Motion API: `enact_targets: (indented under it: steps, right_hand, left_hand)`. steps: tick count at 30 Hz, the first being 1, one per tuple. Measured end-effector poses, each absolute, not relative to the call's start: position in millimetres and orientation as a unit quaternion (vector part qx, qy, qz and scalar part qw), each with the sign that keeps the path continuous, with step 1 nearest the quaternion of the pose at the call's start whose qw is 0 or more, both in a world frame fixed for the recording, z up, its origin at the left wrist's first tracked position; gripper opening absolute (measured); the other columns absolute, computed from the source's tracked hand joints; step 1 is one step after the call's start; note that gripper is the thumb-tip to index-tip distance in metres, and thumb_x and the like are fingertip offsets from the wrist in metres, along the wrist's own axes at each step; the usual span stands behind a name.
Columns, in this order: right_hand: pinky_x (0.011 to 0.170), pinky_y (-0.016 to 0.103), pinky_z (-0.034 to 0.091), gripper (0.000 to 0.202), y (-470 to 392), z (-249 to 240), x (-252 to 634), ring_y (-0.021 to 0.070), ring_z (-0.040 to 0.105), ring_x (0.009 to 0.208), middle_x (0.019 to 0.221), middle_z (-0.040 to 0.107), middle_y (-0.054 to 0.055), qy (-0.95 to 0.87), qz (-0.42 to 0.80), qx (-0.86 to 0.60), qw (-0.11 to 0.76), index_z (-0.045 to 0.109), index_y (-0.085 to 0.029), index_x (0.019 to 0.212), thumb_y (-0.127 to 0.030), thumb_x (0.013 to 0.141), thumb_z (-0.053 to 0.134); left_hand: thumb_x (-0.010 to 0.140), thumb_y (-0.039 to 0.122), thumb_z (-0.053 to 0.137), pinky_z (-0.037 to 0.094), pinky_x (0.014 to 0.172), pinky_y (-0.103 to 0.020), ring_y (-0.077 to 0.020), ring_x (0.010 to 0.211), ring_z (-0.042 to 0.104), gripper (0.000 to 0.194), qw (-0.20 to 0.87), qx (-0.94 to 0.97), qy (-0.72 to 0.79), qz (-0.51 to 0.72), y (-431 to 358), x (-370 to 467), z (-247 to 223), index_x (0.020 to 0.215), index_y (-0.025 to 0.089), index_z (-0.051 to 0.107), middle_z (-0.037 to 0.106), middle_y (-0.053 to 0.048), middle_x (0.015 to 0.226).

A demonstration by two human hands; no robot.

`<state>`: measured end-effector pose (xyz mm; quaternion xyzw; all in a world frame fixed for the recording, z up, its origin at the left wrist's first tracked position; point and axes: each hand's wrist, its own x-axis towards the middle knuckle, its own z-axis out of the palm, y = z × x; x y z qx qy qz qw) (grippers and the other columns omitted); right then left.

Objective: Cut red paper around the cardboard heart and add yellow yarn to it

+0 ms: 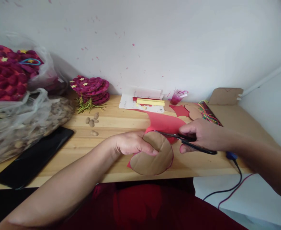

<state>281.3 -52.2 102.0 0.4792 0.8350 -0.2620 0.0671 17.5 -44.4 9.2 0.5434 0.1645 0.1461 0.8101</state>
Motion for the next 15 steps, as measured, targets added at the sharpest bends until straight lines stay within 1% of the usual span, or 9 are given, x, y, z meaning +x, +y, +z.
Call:
enact_targets:
  steps: [3, 5, 9, 13, 15]
  right_hand:
    - [0.053, 0.027, 0.022, 0.056, -51, 109, 276, 0.0105, 0.036, 0.054, 0.056, 0.041, -0.005, 0.845, -0.254, 0.464, 0.082, 0.048, -0.02, 0.063, -0.069, 0.075, 0.073]
    - [0.052, 0.027, 0.023, 0.058, -50, 114, 270, 0.0104, 0.036, 0.053, 0.055, 0.04, -0.005, 0.842, -0.252, 0.468, 0.096, 0.048, -0.02, 0.061, -0.07, 0.074, 0.073]
    - [0.051, 0.027, 0.024, 0.059, -49, 122, 263, 0.0106, 0.036, 0.052, 0.054, 0.04, -0.005, 0.829, -0.262, 0.481, 0.116, 0.048, -0.02, 0.059, -0.072, 0.073, 0.073]
    - [0.051, 0.027, 0.023, 0.057, -48, 122, 266, 0.0105, 0.035, 0.052, 0.054, 0.04, -0.005, 0.823, -0.291, 0.474, 0.117, 0.049, -0.02, 0.058, -0.07, 0.073, 0.074]
    - [0.051, 0.026, 0.022, 0.056, -48, 118, 269, 0.0104, 0.035, 0.052, 0.056, 0.04, -0.005, 0.823, -0.302, 0.469, 0.105, 0.049, -0.02, 0.06, -0.068, 0.073, 0.075]
  left_hand:
    - [0.071, 0.026, 0.08, 0.049, 0.102, -0.04, -0.0287, 0.11, 0.067, 0.036, 0.815, 0.533, 0.197, 0.113, -45, 17, 7, 0.106, 0.016, 0.076, 0.076, -0.008, 0.113]
    - [0.073, 0.026, 0.078, 0.049, 0.102, -0.04, -0.0289, 0.112, 0.067, 0.035, 0.81, 0.539, 0.204, 0.108, -45, 16, 6, 0.107, 0.017, 0.077, 0.076, -0.006, 0.114]
    - [0.073, 0.03, 0.081, 0.049, 0.102, -0.039, -0.0286, 0.112, 0.067, 0.032, 0.774, 0.584, 0.217, 0.114, -43, 14, 9, 0.104, 0.019, 0.078, 0.076, -0.005, 0.112]
    - [0.074, 0.025, 0.079, 0.05, 0.102, -0.038, -0.0266, 0.108, 0.068, 0.022, 0.771, 0.597, 0.18, 0.13, -43, 14, 11, 0.095, 0.02, 0.078, 0.077, -0.003, 0.105]
    - [0.074, 0.023, 0.078, 0.049, 0.103, -0.039, -0.0265, 0.109, 0.068, 0.023, 0.786, 0.579, 0.172, 0.129, -43, 15, 11, 0.097, 0.018, 0.077, 0.077, -0.004, 0.107]
